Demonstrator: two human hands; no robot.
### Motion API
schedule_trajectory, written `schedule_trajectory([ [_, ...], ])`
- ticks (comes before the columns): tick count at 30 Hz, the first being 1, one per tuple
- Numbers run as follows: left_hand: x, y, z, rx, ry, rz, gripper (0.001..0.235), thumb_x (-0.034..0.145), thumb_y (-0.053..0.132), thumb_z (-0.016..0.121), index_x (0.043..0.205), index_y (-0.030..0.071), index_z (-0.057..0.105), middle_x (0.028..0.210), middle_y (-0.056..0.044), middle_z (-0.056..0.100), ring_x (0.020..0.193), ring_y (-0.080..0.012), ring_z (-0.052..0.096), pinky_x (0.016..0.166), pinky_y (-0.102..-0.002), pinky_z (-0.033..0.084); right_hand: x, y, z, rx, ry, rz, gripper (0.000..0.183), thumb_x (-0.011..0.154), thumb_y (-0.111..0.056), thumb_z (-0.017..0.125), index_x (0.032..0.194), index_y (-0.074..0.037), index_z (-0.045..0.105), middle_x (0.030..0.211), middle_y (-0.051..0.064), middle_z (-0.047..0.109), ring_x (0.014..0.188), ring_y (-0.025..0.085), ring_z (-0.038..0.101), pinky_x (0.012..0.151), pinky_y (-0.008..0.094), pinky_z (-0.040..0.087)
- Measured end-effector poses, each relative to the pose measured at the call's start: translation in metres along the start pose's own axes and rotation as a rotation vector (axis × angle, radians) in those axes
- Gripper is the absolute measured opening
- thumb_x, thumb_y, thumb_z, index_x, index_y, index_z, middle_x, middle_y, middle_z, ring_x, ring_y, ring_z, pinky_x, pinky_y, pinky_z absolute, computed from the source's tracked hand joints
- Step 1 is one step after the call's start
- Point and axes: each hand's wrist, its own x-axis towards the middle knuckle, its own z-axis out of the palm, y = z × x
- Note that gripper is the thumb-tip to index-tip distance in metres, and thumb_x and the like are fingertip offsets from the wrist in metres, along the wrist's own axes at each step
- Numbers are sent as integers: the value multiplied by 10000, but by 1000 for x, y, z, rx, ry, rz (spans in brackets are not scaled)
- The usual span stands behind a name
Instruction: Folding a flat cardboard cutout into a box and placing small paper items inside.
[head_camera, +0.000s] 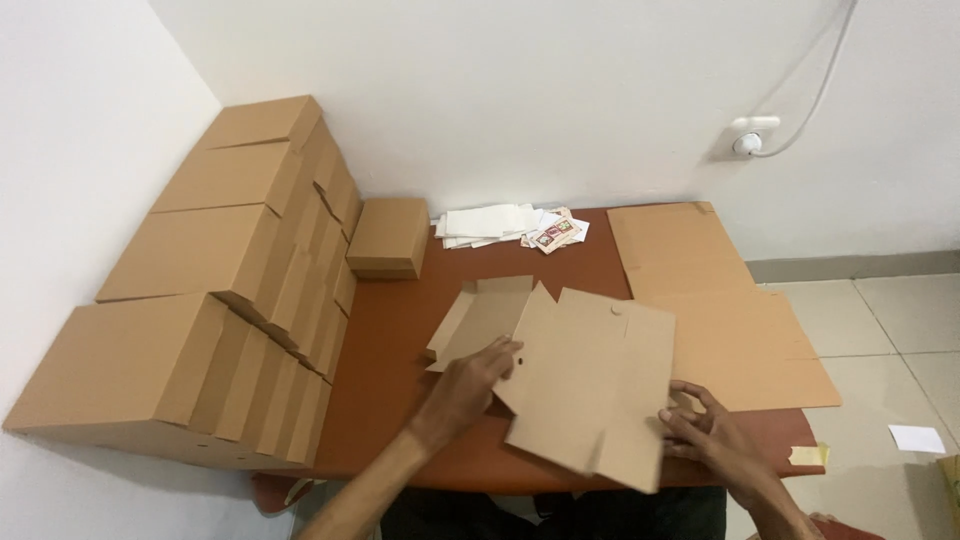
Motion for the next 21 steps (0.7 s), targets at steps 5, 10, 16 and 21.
schedule_trajectory([
  [5,4,-26,-23,-59,-68,42,378,786,-309,535,795,51,419,1531,-185,629,1455,-378,570,1066,-426,586,-13,-31,29,102,-5,-33,693,928,-33,619,1589,-112,428,1457,358,616,1183,514,686,1022,620,569],
  [10,11,-38,-41,257,-326,-137,240,918,-168,627,875,52,538,1607,-114,569,1382,-375,615,939,-473,660,0,-41,44,-313,-89,-263,908,989,-128,696,1709,-189,146,1523,386,488,1346,564,586,1059,619,556],
  [16,27,-70,-41,201,-284,-120,278,959,-95,631,929,111,446,1335,-117,721,1177,-350,727,824,-467,625,-3,-66,75,-502,79,-369,850,983,-238,706,1680,-177,223,1539,347,515,1310,541,622,1051,602,584],
  [21,28,-105,-21,349,-319,-92,315,928,-138,630,941,137,477,1237,-64,709,1112,-297,711,804,-442,571,26,-50,66,-477,93,-504,961,910,24,712,1695,-112,176,1414,379,598,1249,529,660,1017,612,586],
])
